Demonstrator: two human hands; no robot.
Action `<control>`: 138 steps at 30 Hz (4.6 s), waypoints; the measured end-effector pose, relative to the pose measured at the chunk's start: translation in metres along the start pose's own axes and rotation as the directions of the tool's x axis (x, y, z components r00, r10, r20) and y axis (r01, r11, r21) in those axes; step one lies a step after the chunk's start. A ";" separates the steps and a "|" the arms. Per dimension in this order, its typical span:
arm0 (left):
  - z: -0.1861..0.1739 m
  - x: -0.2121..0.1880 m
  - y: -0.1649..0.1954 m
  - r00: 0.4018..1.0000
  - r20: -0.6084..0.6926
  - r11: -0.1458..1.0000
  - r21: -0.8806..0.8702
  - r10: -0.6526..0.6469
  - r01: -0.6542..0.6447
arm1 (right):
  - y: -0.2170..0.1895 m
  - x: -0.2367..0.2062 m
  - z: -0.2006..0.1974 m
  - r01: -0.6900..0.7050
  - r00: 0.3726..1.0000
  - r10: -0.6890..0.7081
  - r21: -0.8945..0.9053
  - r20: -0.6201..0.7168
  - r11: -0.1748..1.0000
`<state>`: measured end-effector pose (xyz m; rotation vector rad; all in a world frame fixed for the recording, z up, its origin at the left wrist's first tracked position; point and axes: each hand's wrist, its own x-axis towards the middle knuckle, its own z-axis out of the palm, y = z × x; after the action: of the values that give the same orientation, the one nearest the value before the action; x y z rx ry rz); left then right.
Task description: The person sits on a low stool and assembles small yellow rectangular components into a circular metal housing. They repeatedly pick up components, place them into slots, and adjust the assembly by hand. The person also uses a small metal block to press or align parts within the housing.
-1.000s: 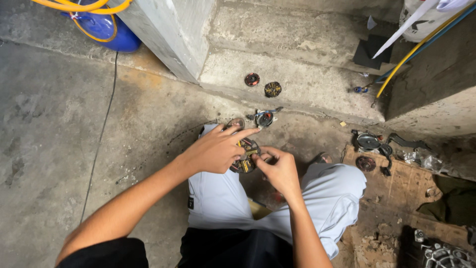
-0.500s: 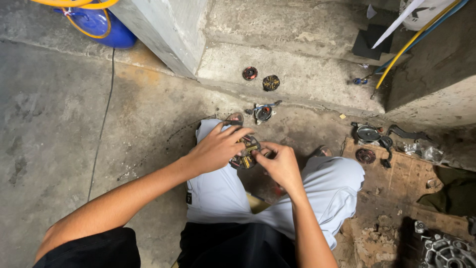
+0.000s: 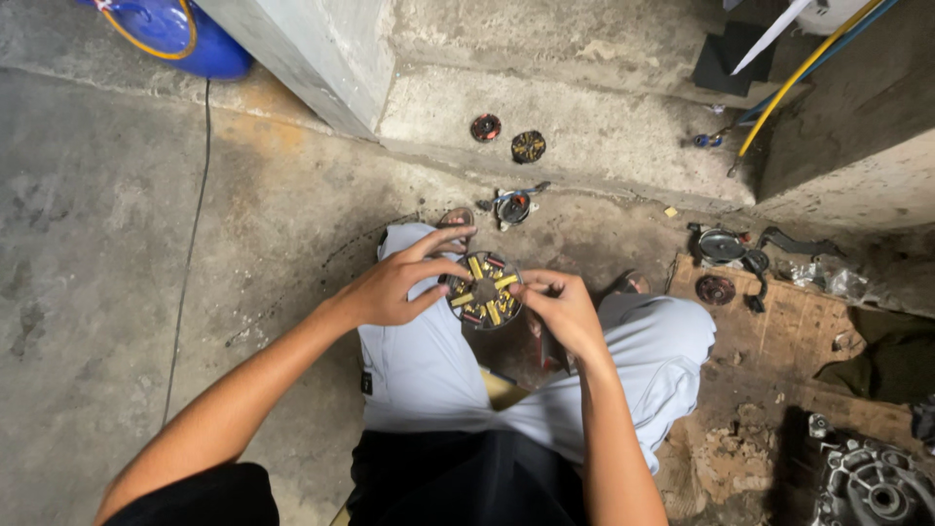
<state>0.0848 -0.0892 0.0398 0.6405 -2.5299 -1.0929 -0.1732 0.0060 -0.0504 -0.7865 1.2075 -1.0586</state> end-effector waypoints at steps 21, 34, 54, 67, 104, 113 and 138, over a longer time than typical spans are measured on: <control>0.067 0.066 -0.104 0.991 -0.076 0.935 -0.347 -0.111 0.078 | -0.047 0.014 -0.105 0.048 0.977 -0.105 -0.288 -0.185 0.956; 0.247 0.116 -0.235 0.755 0.136 0.641 -0.446 -0.642 0.625 | 0.276 0.003 -0.430 -0.784 0.275 0.330 -0.012 -0.903 0.620; 0.286 0.048 -0.336 0.961 -0.045 0.961 -0.034 -0.274 0.273 | 0.378 0.046 -0.447 -0.827 0.036 0.250 0.111 -0.968 0.551; 0.249 0.059 -0.234 0.847 -0.150 0.856 -0.184 -0.511 0.483 | 0.398 0.058 -0.442 -0.919 0.077 0.103 -0.031 -0.992 0.392; 0.074 0.025 0.105 0.655 -0.737 0.959 -0.034 0.166 -0.281 | -0.167 -0.139 0.049 0.487 0.535 -0.829 -0.861 0.163 0.145; 0.079 0.026 0.113 0.640 -0.765 0.957 -0.130 0.068 -0.258 | -0.160 -0.142 0.057 0.422 0.568 -0.816 -0.890 0.109 0.175; 0.072 0.027 0.117 0.641 -0.750 0.975 0.025 0.164 -0.220 | -0.088 -0.120 0.018 0.324 0.869 -0.384 -0.229 -0.312 0.918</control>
<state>-0.0022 0.0114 0.0818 0.6148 -1.7650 -0.6329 -0.1766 0.0878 0.0748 -1.0091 1.5084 -1.4603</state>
